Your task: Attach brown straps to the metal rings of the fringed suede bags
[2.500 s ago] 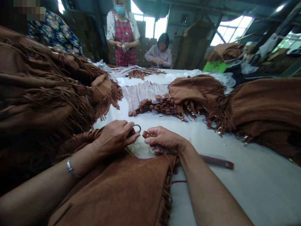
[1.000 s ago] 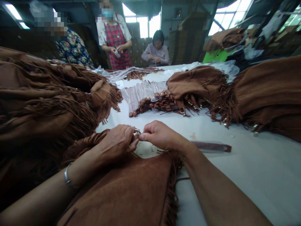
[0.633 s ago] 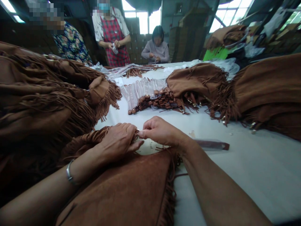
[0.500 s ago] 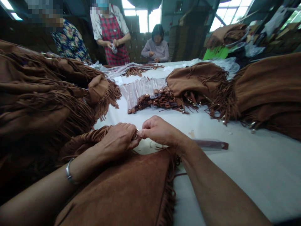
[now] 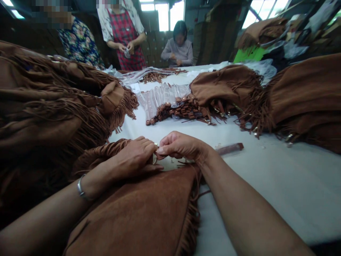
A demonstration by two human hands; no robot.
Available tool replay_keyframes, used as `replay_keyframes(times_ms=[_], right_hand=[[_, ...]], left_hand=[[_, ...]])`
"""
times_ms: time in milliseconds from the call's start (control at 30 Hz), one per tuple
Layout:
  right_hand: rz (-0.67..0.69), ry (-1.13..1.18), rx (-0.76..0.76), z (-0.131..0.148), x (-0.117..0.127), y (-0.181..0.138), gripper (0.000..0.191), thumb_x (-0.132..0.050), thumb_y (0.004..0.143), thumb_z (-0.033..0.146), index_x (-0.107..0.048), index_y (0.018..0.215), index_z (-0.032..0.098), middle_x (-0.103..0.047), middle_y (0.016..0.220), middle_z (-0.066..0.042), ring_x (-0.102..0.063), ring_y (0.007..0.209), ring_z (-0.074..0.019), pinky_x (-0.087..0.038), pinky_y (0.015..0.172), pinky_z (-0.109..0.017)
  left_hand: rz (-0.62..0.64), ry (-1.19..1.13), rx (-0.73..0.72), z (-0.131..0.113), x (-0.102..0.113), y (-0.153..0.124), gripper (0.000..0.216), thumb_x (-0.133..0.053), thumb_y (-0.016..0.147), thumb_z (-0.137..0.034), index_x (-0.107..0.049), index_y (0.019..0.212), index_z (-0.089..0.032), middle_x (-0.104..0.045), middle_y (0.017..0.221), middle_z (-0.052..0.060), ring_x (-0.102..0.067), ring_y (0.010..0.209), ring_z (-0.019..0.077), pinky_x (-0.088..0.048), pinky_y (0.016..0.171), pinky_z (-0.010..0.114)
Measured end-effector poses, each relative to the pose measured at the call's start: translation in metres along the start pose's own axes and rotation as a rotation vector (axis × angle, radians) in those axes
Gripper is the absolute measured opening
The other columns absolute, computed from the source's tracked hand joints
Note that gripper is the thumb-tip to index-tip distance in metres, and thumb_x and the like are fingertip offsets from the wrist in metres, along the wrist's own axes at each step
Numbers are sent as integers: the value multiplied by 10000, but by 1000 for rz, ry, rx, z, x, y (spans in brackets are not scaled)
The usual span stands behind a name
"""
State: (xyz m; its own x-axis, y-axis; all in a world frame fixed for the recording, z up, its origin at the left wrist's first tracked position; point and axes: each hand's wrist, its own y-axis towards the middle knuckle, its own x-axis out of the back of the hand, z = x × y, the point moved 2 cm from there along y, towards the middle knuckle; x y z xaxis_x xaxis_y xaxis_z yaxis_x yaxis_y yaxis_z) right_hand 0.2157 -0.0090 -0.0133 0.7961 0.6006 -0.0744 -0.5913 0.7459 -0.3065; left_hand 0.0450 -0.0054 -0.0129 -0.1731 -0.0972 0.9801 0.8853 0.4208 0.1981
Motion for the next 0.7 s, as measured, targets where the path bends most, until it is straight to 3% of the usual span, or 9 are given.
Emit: replay_keyframes(times_ms=[100, 167, 267, 467, 700], right_hand=[[-94, -26, 31, 7, 0, -4, 279, -693, 683, 349, -571, 655, 99, -433, 474, 51, -223, 363, -15, -107, 324, -158], [-194, -38, 44, 12, -3, -7, 284, -686, 684, 355, -550, 632, 111, -389, 443, 63, -219, 358, -18, -110, 326, -160], [-278, -34, 43, 15, -10, -6, 284, -685, 671, 352, -537, 609, 118, -363, 417, 68, -209, 349, -20, -99, 324, -161], [-148, 172, -7, 5, -14, 6, 288, -716, 633, 331, -528, 616, 113, -406, 469, 56, -202, 342, -6, -106, 298, -135], [-19, 243, -10, -2, -13, 10, 280, -737, 623, 310, -568, 630, 88, -470, 510, 32, -222, 343, 3, -142, 293, -116]], left_hand=[[-66, 59, 163, 0, 1, 3, 461, -428, 846, -587, -526, 860, -137, -589, 812, 73, -552, 769, 226, -402, 730, 364], [-72, 135, 248, -1, 1, 5, 346, -417, 885, -459, -531, 822, -138, -590, 771, 76, -559, 749, 238, -401, 700, 367], [-20, 195, 238, -2, 0, 9, 184, -467, 847, -296, -528, 777, -138, -586, 720, 74, -559, 694, 240, -403, 662, 361], [-30, 192, 127, 0, 1, 4, 111, -505, 787, -242, -517, 767, -133, -572, 720, 88, -547, 700, 247, -414, 666, 357], [-98, 141, -16, 0, 0, -2, 140, -423, 833, -220, -501, 746, -143, -536, 687, 59, -494, 650, 208, -394, 656, 335]])
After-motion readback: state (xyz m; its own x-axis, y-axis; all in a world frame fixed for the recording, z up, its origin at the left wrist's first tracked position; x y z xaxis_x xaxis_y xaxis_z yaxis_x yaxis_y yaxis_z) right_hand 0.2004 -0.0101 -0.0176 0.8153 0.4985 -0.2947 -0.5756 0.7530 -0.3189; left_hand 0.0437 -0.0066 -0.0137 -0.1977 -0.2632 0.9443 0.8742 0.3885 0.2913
